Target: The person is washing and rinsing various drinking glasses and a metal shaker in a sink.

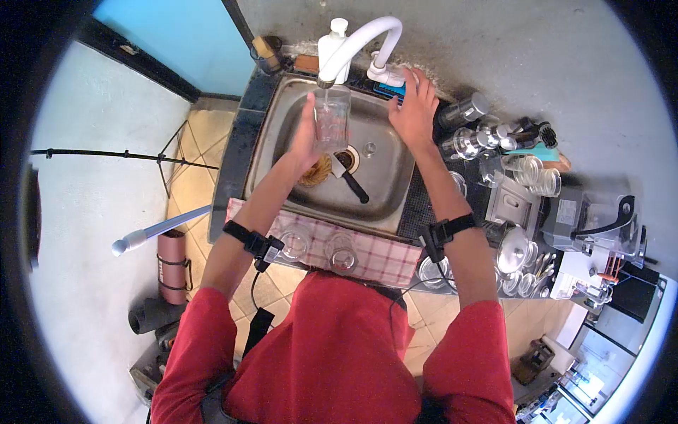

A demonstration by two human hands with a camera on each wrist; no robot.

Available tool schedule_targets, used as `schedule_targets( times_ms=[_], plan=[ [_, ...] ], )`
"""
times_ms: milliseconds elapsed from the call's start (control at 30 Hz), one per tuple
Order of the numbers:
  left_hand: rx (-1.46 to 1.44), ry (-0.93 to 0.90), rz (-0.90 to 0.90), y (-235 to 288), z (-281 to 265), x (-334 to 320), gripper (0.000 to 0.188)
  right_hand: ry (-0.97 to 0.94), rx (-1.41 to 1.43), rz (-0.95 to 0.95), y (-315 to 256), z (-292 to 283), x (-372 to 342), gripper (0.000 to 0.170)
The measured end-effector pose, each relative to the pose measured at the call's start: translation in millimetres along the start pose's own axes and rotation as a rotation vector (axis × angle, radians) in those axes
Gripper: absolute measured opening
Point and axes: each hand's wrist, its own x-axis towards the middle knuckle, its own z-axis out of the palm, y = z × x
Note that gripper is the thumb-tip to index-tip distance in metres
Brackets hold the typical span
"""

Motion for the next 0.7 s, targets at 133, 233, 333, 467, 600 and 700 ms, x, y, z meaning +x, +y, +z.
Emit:
schedule_targets(
  times_ms=[133, 233, 333, 467, 600, 700],
  plan=[
    [-0.017, -0.024, 0.002, 1.5, -1.9, 2.6, 0.091, -0.144, -0.105, 0.023, 15.3, 1.9, -0.3, 0.061],
    [-0.034, -0.054, 0.006, 3.8, 1.0, -2.9, 0.092, -0.160, -0.097, 0.026, 16.4, 5.8, -5.0, 0.061],
    [-0.037, -0.051, 0.007, 4.8, 4.0, -5.0, 0.091, -0.117, -0.092, 0.010, 11.7, 4.2, -6.6, 0.059],
    [-0.068, -0.045, -0.008, 7.4, 3.8, -3.7, 0.087, -0.044, 0.066, -0.034, -9.2, 6.4, -12.8, 0.056],
    [0.053, -0.037, 0.018, 3.4, -1.6, 2.9, 0.076, -0.517, 0.920, 0.521, -48.8, 11.7, -5.8, 0.062],
    [0.175, -0.040, 0.031, 8.0, -1.0, -2.1, 0.067, -0.618, 0.884, 0.512, -55.0, 12.3, 3.5, 0.070]
  ],
)
